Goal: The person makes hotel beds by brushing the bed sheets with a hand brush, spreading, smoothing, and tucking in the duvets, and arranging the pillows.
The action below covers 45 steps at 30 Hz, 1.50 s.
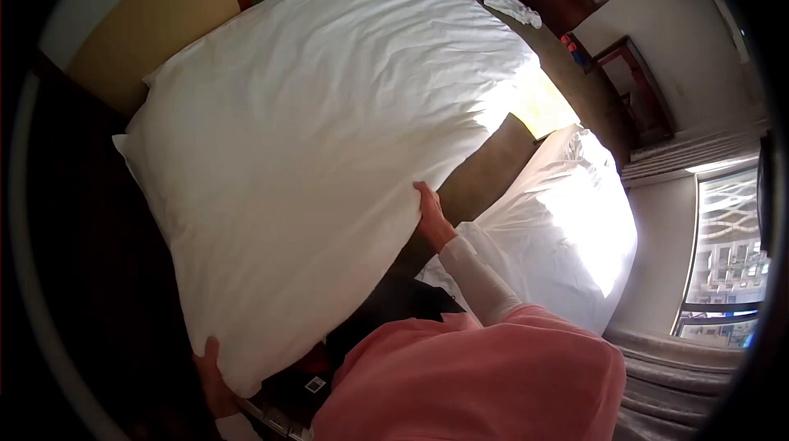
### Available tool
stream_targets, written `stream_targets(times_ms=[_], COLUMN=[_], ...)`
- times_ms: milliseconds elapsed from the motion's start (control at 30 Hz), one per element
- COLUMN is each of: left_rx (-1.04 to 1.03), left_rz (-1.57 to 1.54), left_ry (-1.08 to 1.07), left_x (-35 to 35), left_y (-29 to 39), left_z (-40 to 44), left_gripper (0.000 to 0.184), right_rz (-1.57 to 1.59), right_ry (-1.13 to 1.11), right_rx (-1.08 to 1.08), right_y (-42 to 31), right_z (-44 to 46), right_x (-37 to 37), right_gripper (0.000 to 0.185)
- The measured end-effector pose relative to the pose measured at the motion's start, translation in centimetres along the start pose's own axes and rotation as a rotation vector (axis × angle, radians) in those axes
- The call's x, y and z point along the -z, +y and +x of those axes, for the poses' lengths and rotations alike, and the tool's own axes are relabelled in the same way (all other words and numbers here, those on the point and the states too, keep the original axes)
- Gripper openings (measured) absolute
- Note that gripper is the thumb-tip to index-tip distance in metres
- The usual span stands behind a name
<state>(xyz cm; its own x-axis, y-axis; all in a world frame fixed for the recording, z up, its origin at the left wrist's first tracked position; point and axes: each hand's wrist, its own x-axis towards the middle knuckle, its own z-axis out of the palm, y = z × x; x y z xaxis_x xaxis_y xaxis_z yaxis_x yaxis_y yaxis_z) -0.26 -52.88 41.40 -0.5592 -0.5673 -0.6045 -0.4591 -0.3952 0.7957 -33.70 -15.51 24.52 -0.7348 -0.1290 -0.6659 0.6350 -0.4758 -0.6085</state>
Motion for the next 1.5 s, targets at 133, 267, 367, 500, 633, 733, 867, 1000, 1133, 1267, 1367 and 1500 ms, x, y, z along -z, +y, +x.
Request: stream_targets(times_ms=[133, 267, 367, 500, 633, 733, 867, 1000, 1133, 1267, 1367, 1500], left_rx=[-0.013, 0.268, 0.068, 0.327, 0.829, 0.354, -0.19, -0.263, -0.078, -0.181, -0.394, -0.294], left_rz=[0.124, 0.137, 0.482, 0.341, 0.771, 1.005, 0.682, 0.736, 0.443, 0.318, 0.385, 0.323], left_ry=[0.188, 0.208, 0.424, 0.358, -0.095, 0.093, 0.347, 0.518, 0.548, 0.588, 0.603, 0.642], left_x=[5.8, 4.3, 11.6, 8.6, 10.2, 9.2, 9.2, 11.2, 7.9, 2.8, 4.8, 12.5], left_y=[1.9, -1.6, -14.0, -15.3, -15.1, -9.4, 0.0, 7.7, 14.3, 17.6, 21.2, 19.1], left_z=[-2.4, -4.8, 0.6, 2.3, 8.3, 17.3, 35.7, 55.5, 64.4, 68.8, 68.2, 62.3], left_gripper=[0.069, 0.05, 0.063, 0.056, 0.066, 0.094, 0.056, 0.051, 0.074, 0.063, 0.046, 0.038], right_rz=[-0.156, -0.503, -0.876, -1.537, -1.229, -1.479, -1.314, -1.915, -1.835, -1.706, -1.75, -1.924], right_ry=[-0.027, 0.083, -0.079, -0.567, -0.453, -0.748, -0.192, -0.041, 0.145, -0.114, -0.326, -0.402], right_rx=[0.126, -0.174, -0.261, -0.093, -0.48, -0.441, -0.813, -0.635, 0.012, 0.685, 1.061, 1.199], right_y=[0.4, 13.1, 15.9, 16.4, 10.6, 12.5, 10.9, 8.4, 7.3, 4.2, 2.5, 1.9], right_z=[-6.2, -1.2, 0.1, 4.6, 2.9, 7.9, 8.0, 8.5, 12.5, 17.3, 23.8, 30.8], right_x=[-4.7, 3.1, 7.3, 12.7, 7.8, 12.6, 6.7, -2.2, -4.7, -18.0, -28.9, -40.5], right_gripper=[0.035, 0.039, 0.039, 0.036, 0.037, 0.037, 0.044, 0.041, 0.03, 0.01, 0.036, 0.056])
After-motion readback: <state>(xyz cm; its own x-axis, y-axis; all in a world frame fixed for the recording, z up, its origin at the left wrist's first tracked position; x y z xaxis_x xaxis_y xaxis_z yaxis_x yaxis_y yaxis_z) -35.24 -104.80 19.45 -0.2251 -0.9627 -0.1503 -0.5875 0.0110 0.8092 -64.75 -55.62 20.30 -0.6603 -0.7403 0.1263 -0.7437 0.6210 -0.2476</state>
